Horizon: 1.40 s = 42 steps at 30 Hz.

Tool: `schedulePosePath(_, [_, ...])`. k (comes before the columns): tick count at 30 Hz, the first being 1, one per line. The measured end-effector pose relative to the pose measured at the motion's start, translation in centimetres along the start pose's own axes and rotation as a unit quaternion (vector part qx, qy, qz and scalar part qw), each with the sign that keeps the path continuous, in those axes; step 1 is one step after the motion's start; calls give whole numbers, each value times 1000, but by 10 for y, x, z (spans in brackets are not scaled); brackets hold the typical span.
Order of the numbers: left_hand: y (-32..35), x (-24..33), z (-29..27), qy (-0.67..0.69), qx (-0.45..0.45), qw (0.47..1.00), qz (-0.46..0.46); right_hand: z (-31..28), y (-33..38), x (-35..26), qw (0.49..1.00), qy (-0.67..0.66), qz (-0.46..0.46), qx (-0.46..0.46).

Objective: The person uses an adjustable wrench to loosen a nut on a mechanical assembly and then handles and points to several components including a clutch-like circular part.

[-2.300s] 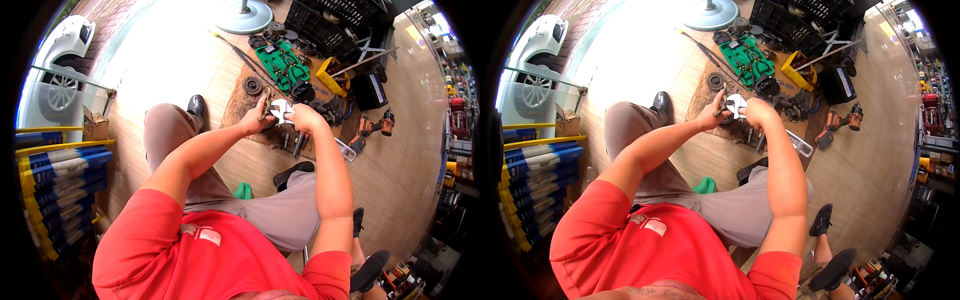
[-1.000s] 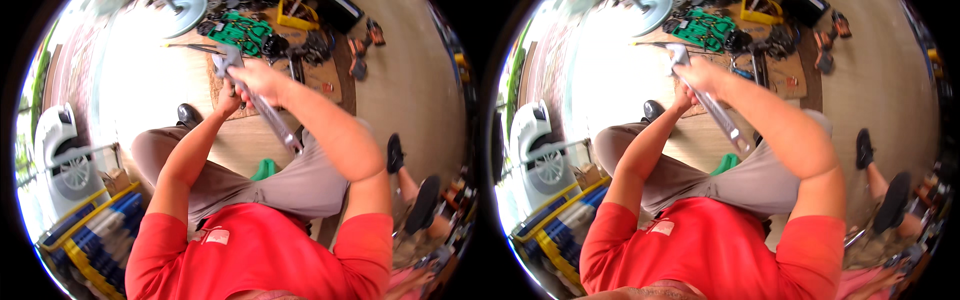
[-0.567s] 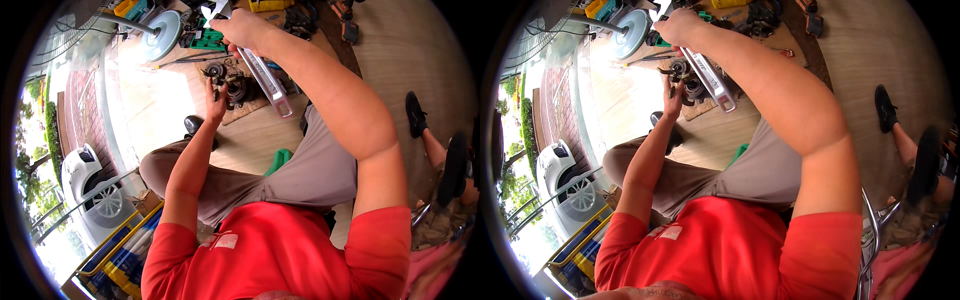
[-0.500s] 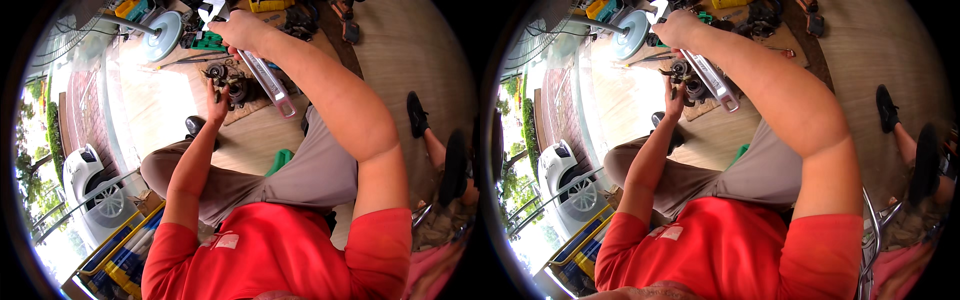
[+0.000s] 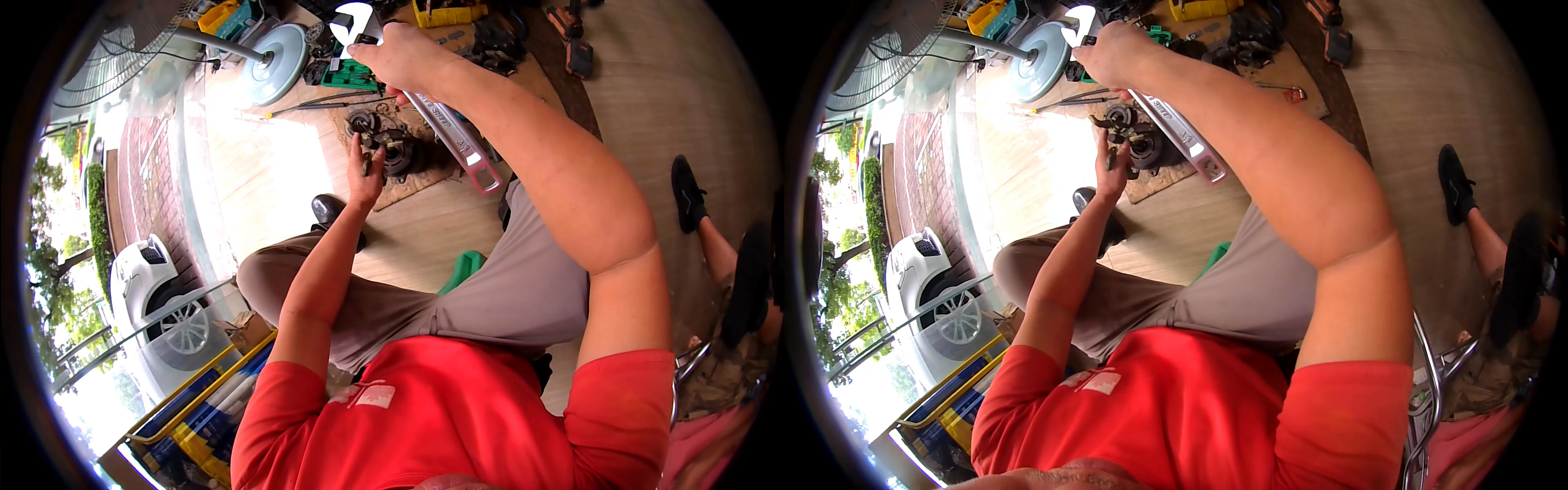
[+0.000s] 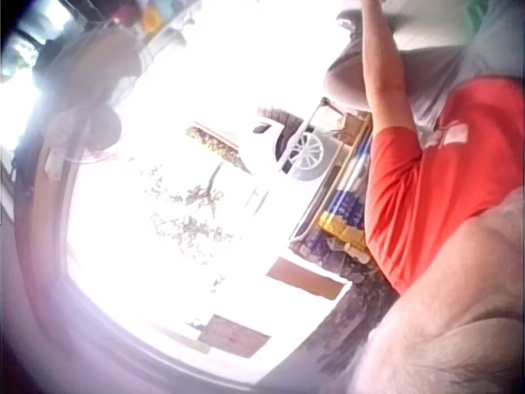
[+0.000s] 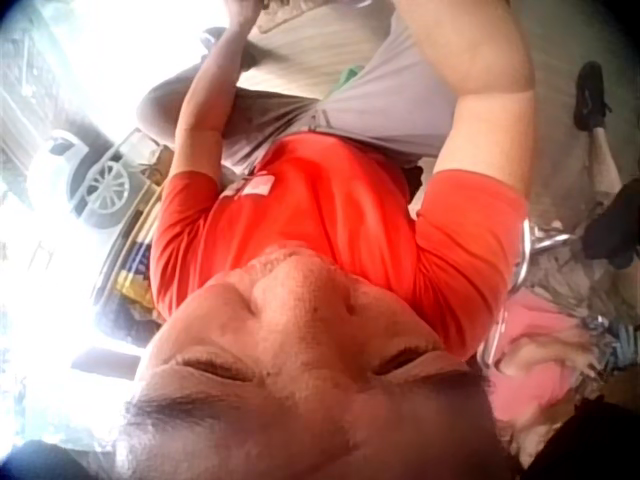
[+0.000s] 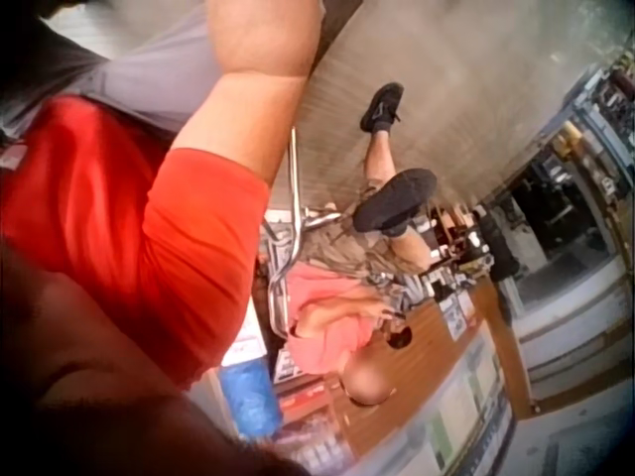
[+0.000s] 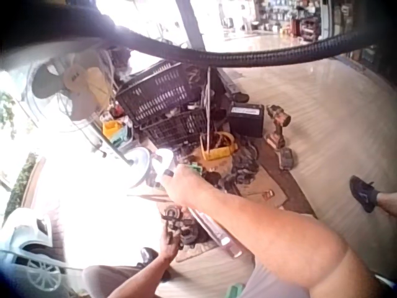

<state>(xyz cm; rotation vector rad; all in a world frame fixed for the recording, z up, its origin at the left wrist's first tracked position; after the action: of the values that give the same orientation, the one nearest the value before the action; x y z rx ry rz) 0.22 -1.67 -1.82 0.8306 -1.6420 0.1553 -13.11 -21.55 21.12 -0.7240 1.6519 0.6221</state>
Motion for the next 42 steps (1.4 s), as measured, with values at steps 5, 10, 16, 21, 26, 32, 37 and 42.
schedulePosePath(5, [-7,7,-2,93,5,994,-56,-2,0,2,1000,3,-10,2])
schedulePosePath(10, [-6,6,-2,57,16,997,-47,-2,-2,5,998,58,-34,-16])
schedulePosePath(16, [-4,3,3,36,-32,999,9,-2,-3,8,997,61,-51,-8])
schedulePosePath(21, [-7,4,-4,76,-8,997,-19,-9,-4,11,990,137,-31,-9])
schedulePosePath(26, [1,2,2,35,-23,999,4,-21,-13,26,988,152,-8,0])
schedulePosePath(32, [0,-1,4,80,-1,997,-13,-60,-28,87,990,120,65,47])
schedulePosePath(37, [6,-2,7,62,-11,998,-17,-91,-24,181,972,150,181,8])
schedulePosePath(42, [9,-3,3,63,-14,997,-37,-87,10,293,923,162,348,-19])
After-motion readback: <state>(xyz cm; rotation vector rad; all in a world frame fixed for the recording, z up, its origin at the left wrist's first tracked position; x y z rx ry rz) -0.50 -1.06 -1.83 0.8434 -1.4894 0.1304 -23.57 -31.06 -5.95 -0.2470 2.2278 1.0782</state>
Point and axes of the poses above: each hand's wrist, its own y-axis away from the middle knuckle, its own z-axis out of the palm, x = y × z, the point moved 1 cm from there along -y, towards the middle knuckle, and after that the axes turned 13 degrees about -z, right-handed, at the moved point
